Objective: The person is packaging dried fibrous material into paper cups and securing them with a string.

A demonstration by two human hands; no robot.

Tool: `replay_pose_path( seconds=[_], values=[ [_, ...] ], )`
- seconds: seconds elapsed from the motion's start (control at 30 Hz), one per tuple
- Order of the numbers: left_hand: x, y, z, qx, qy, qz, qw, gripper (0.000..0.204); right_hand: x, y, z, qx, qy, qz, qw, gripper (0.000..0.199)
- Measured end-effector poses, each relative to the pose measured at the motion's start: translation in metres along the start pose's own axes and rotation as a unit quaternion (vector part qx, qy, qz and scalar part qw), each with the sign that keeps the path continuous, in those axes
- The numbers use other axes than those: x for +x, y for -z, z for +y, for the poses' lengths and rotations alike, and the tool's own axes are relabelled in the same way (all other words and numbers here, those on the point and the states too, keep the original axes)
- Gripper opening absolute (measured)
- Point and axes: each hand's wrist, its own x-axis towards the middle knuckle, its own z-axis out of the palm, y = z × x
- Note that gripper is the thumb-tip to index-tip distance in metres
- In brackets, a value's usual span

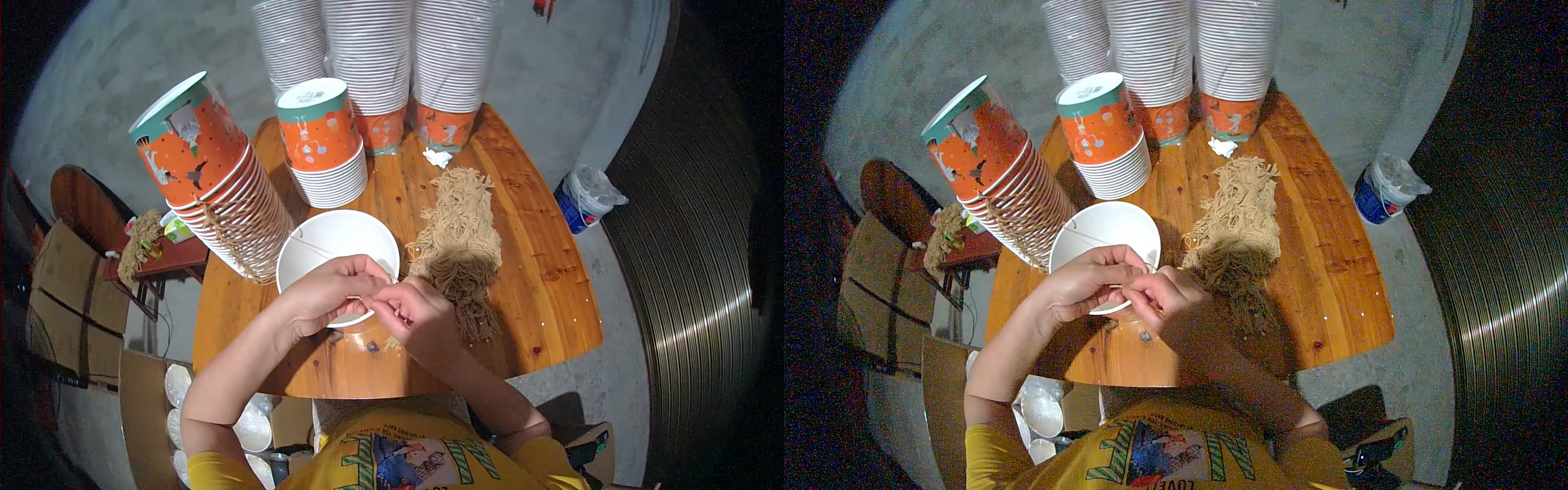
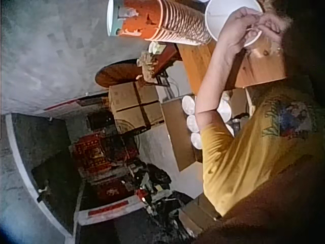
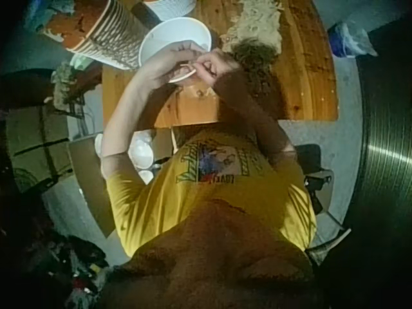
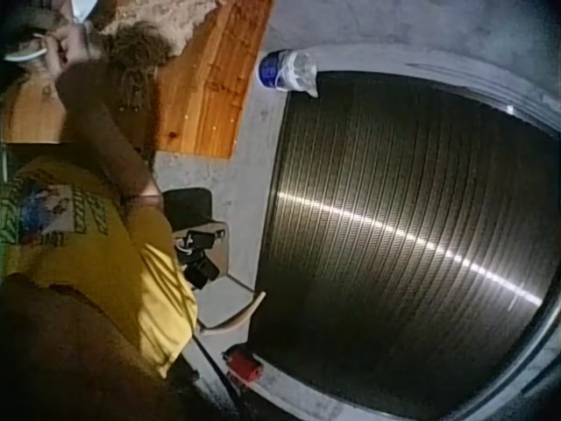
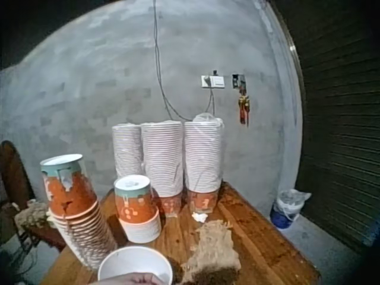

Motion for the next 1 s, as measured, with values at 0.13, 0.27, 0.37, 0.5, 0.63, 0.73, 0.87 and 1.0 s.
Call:
replay_pose_path(
  seconds=[0.13, 0.27, 0.37, 0.5, 0.63, 0.73, 0.87, 1.0],
  values=[
    [-0.001, 0.005, -0.002, 0.027, -0.032, 0.010, 0.999, 0.010, 0.000, 0.003, -0.001, -0.025, 0.021, -0.007, 0.999, 0.011],
    [-0.003, 0.004, 0.000, 0.070, -0.066, 0.020, 0.995, 0.012, 0.001, 0.002, 0.008, 0.066, 0.007, 0.017, 0.998, 0.011],
    [-0.005, 0.003, -0.003, 0.144, -0.118, 0.026, 0.982, 0.012, -0.001, 0.007, 0.006, 0.197, -0.235, -0.012, 0.952, 0.012],
    [-0.011, -0.006, -0.006, 0.196, -0.174, 0.024, 0.965, 0.011, 0.001, 0.006, 0.007, 0.183, -0.169, -0.043, 0.967, 0.010],
    [-0.014, -0.010, -0.008, 0.305, -0.230, 0.065, 0.922, 0.013, -0.002, 0.002, 0.014, 0.153, -0.131, -0.028, 0.979, 0.011],
    [-0.015, -0.008, -0.011, 0.329, -0.246, 0.077, 0.908, 0.013, -0.002, 0.002, 0.013, 0.144, -0.119, -0.037, 0.982, 0.011],
    [-0.021, -0.011, -0.008, 0.435, -0.293, 0.101, 0.845, 0.010, 0.001, 0.006, 0.007, 0.148, -0.119, -0.033, 0.981, 0.011],
    [-0.019, -0.011, -0.013, 0.455, -0.328, 0.113, 0.820, 0.009, 0.000, 0.004, 0.002, 0.125, -0.124, -0.023, 0.984, 0.011]
  ],
)
